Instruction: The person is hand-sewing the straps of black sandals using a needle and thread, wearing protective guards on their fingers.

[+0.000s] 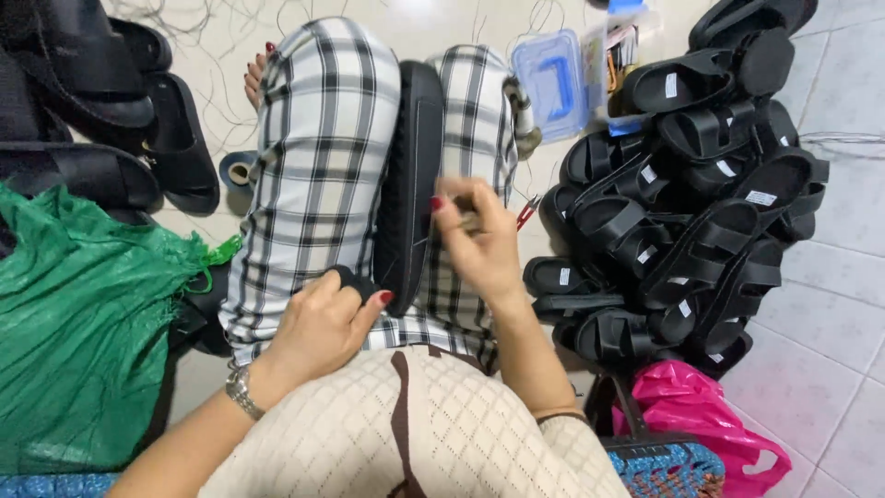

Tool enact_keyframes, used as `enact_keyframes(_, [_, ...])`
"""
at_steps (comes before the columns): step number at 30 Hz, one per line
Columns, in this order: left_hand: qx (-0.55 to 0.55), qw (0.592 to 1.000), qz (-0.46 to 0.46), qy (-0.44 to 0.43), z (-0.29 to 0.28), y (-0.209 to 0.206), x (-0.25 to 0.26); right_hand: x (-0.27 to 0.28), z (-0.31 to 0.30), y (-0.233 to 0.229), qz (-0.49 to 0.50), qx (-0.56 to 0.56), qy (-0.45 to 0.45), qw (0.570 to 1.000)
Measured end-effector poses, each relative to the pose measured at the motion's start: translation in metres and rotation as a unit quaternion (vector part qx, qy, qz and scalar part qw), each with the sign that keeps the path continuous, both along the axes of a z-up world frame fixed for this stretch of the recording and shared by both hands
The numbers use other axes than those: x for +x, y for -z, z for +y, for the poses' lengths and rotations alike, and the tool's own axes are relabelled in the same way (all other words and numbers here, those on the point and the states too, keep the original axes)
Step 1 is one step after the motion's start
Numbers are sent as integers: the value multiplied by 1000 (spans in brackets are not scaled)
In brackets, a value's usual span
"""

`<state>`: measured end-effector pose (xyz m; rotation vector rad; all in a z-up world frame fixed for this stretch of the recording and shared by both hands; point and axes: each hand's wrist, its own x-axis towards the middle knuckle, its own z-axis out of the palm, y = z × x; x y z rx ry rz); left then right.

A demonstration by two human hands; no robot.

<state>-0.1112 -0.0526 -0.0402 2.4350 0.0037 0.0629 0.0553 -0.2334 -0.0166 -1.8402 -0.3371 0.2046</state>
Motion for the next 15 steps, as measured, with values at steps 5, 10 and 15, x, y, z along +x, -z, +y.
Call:
enact_keyframes(5, [125, 991, 43, -22, -24, -21, 34, 1, 34, -47, -30, -286, -68, 955])
enact_keyframes(10, [142, 988, 64, -3, -18, -16, 16, -23, 44, -46, -14, -291, -70, 954])
enact_keyframes(15, [148, 988, 47, 0, -16, -9, 8, -32, 41, -35, -59, -241, -45, 968])
